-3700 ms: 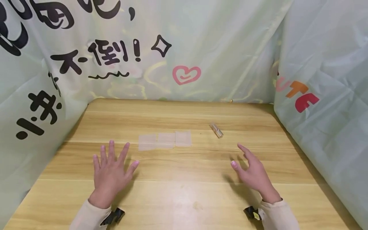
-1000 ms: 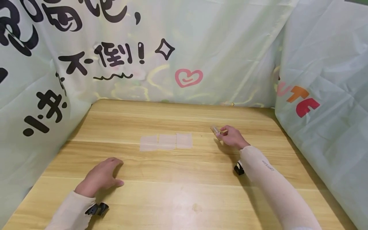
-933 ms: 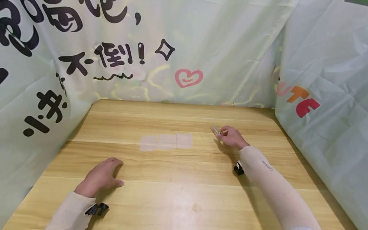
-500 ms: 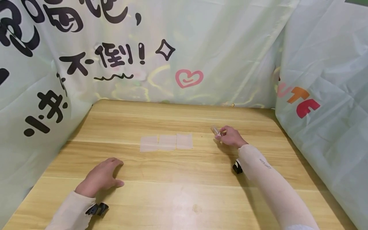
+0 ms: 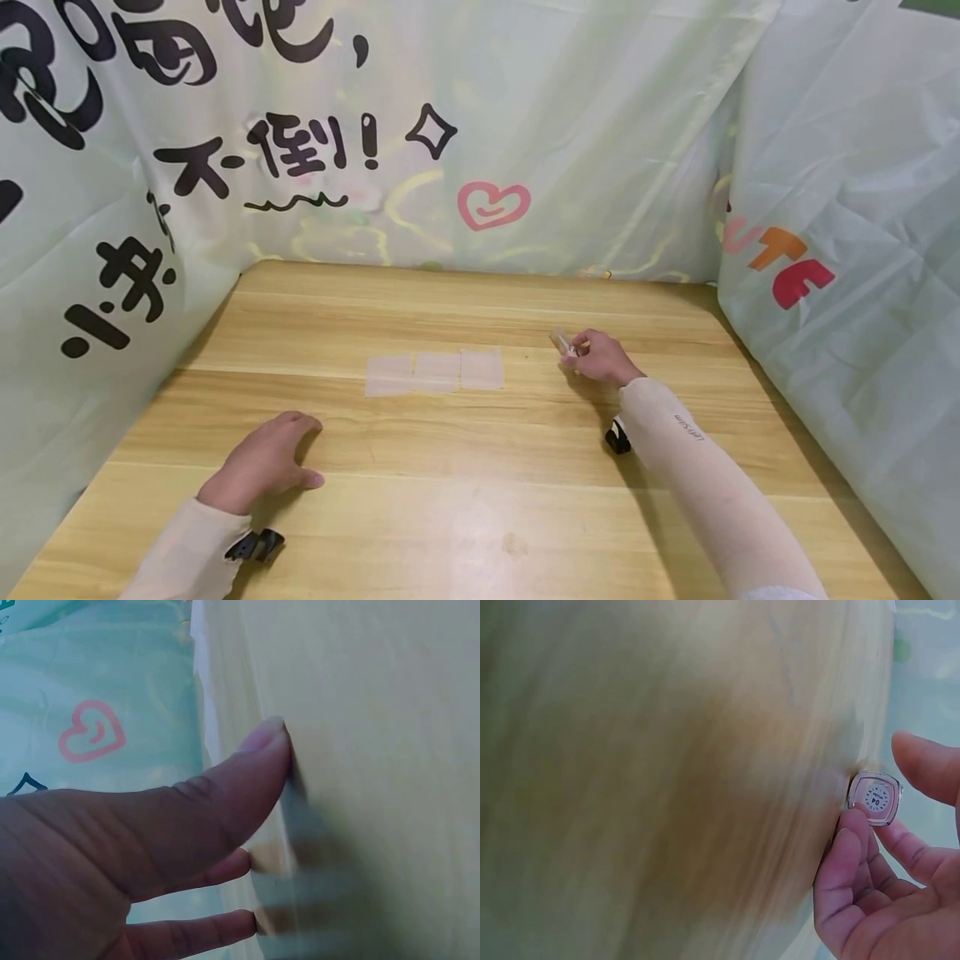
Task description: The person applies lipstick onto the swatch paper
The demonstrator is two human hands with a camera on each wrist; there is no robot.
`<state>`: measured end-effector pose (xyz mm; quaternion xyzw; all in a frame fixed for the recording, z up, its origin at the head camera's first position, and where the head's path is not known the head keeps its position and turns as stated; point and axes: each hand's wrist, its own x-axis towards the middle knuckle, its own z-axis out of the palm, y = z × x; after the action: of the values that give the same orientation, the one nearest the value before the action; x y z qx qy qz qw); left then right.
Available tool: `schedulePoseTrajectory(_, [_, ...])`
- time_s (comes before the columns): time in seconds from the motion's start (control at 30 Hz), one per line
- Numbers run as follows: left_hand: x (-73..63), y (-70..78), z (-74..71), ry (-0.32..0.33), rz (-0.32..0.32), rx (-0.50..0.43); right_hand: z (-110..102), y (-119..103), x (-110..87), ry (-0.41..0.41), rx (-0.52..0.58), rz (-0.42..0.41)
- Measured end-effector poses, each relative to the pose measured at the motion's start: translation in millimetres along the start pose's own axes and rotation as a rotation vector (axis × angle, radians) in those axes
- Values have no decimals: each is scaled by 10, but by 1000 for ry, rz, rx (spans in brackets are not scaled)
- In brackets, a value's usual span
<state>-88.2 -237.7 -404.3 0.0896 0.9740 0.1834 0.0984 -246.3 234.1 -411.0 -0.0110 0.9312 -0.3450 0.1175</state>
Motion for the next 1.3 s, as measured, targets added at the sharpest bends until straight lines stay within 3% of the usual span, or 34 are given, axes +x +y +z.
schedulePoseTrajectory(1.3, [12, 28, 6, -18, 1, 23, -40, 46, -29, 21, 21, -25])
